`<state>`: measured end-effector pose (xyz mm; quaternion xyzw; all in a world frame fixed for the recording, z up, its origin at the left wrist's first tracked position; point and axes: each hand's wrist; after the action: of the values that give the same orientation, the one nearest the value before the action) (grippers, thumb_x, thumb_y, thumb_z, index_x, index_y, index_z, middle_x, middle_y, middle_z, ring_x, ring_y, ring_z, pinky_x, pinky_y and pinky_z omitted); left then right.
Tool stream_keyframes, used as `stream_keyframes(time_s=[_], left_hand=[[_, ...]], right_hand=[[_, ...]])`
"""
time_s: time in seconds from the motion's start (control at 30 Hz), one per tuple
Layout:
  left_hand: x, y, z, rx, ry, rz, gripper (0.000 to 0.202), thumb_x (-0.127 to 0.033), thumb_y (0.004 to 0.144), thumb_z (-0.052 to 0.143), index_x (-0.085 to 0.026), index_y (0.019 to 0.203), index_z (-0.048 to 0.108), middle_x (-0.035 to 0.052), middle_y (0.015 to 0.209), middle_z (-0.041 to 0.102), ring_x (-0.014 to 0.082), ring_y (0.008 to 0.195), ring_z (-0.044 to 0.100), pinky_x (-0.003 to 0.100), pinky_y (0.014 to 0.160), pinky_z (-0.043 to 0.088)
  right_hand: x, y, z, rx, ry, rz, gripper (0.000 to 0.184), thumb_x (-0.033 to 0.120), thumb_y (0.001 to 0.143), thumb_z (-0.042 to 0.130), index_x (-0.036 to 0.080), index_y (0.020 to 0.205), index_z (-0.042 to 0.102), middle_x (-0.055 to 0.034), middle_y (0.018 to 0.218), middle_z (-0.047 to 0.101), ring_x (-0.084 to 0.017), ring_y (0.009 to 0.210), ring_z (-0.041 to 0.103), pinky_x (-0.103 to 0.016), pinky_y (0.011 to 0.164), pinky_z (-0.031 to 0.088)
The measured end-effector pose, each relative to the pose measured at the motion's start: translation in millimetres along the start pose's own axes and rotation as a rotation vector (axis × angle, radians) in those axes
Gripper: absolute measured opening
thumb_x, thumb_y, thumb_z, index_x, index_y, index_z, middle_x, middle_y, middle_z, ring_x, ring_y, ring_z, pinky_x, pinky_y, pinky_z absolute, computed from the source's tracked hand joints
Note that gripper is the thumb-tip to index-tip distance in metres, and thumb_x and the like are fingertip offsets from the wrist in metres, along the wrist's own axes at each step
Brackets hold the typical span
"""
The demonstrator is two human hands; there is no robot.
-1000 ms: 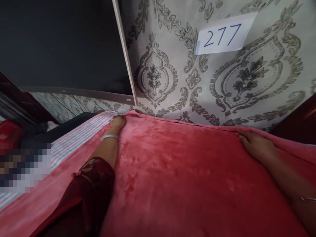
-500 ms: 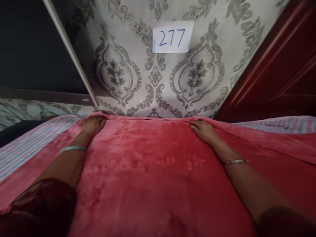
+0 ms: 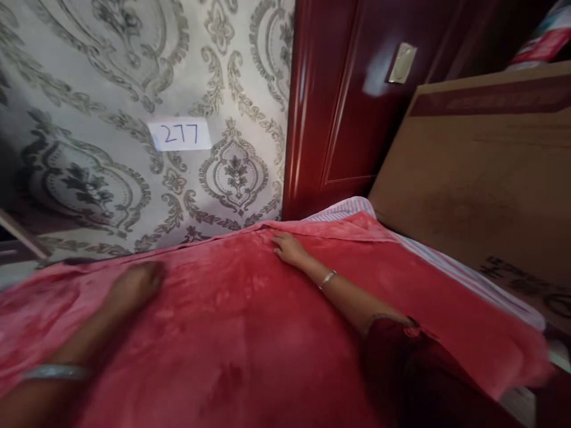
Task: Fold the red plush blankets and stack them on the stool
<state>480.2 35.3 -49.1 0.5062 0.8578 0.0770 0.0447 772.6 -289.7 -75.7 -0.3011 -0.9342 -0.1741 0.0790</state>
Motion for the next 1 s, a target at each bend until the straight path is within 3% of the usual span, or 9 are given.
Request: stream_keyframes(time_s=[0.1,0.2,0.3,0.4,0.5,0.67,0.77,0.87,1.0], left_hand=[[-96,0,5.0,0.059,-0.129,0.222,0.047,-0.034,0.094,0.035,-0.014,0.121,0.069,0.0150,0.130,0.068,0.0274,0.118,0.065,0.040,0.105,0.048],[-171,10,11.3,0.085,-0.118,0.280,0.048,-0.030,0.095,0.041,-0.012,0.133,0.063,0.0182,0.140,0.061,0.0287,0.128,0.059,0.040,0.111,0.043],[-225,18,16.2,0.076,-0.096,0.291,0.049,-0.030,0.098,0.042,-0.011,0.140,0.058,0.0197,0.148,0.054,0.0309,0.136,0.052,0.044,0.113,0.041],[-260,18,21.4,0.025,-0.039,0.262,0.051,-0.033,0.101,0.039,-0.016,0.147,0.053,0.0183,0.156,0.046,0.0375,0.144,0.041,0.058,0.114,0.035],[-274,16,26.8,0.005,-0.006,0.242,0.053,-0.035,0.102,0.037,-0.018,0.150,0.050,0.0172,0.159,0.043,0.0405,0.148,0.035,0.063,0.115,0.032],[-267,17,31.5,0.013,-0.022,0.250,0.053,-0.037,0.102,0.037,-0.022,0.150,0.051,0.0145,0.158,0.044,0.0380,0.148,0.037,0.059,0.116,0.034],[-264,19,33.0,0.014,-0.007,0.254,0.054,-0.038,0.102,0.035,-0.021,0.150,0.051,0.0137,0.159,0.043,0.0383,0.147,0.037,0.058,0.116,0.034],[-263,20,36.3,0.008,-0.013,0.253,0.055,-0.040,0.101,0.033,-0.021,0.150,0.052,0.0130,0.159,0.043,0.0383,0.147,0.037,0.059,0.115,0.035],[-258,23,44.7,-0.035,-0.043,0.270,0.056,-0.044,0.100,0.035,-0.023,0.149,0.053,0.0132,0.158,0.045,0.0401,0.145,0.040,0.062,0.113,0.036]], right_hand=[[-50,-50,-27,-0.031,-0.028,0.121,0.034,0.015,0.095,0.056,0.016,0.126,0.069,-0.0110,0.133,0.066,-0.023,0.124,0.058,-0.033,0.109,0.042],[-107,-97,-55,-0.060,-0.094,0.293,0.033,0.011,0.095,0.049,0.012,0.119,0.072,-0.0164,0.123,0.070,-0.028,0.118,0.061,-0.037,0.104,0.045],[-154,-127,-71,-0.082,-0.148,0.404,0.034,0.014,0.095,0.049,0.010,0.122,0.070,-0.0201,0.128,0.066,-0.032,0.122,0.058,-0.041,0.104,0.045],[-188,-130,-75,-0.099,-0.175,0.444,0.040,0.022,0.096,0.051,0.011,0.133,0.064,-0.0211,0.138,0.060,-0.036,0.128,0.054,-0.047,0.105,0.044],[-217,-102,-78,-0.113,-0.180,0.411,0.048,0.023,0.095,0.054,0.013,0.141,0.057,-0.0189,0.143,0.056,-0.033,0.132,0.051,-0.045,0.111,0.040],[-255,-20,-98,-0.155,-0.181,0.324,0.062,0.019,0.091,0.055,0.014,0.153,0.044,-0.0147,0.158,0.041,-0.030,0.146,0.035,-0.045,0.119,0.031],[-264,15,-110,-0.191,-0.197,0.280,0.052,0.016,0.091,0.053,0.018,0.143,0.057,-0.0114,0.155,0.047,-0.031,0.146,0.033,-0.048,0.121,0.025],[-268,21,-115,-0.218,-0.180,0.367,0.041,0.015,0.095,0.047,0.015,0.130,0.068,-0.0136,0.139,0.061,-0.029,0.135,0.048,-0.039,0.117,0.032],[-283,-6,-114,-0.246,-0.145,0.609,0.042,0.016,0.096,0.044,0.009,0.130,0.066,-0.0205,0.128,0.067,-0.030,0.123,0.060,-0.036,0.104,0.045]])
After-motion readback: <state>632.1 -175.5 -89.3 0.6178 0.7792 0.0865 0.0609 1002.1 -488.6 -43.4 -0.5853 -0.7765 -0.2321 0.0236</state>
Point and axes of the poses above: each hand's wrist, its own y-axis towards the middle knuckle, its own z-axis out of the palm, x = y × z
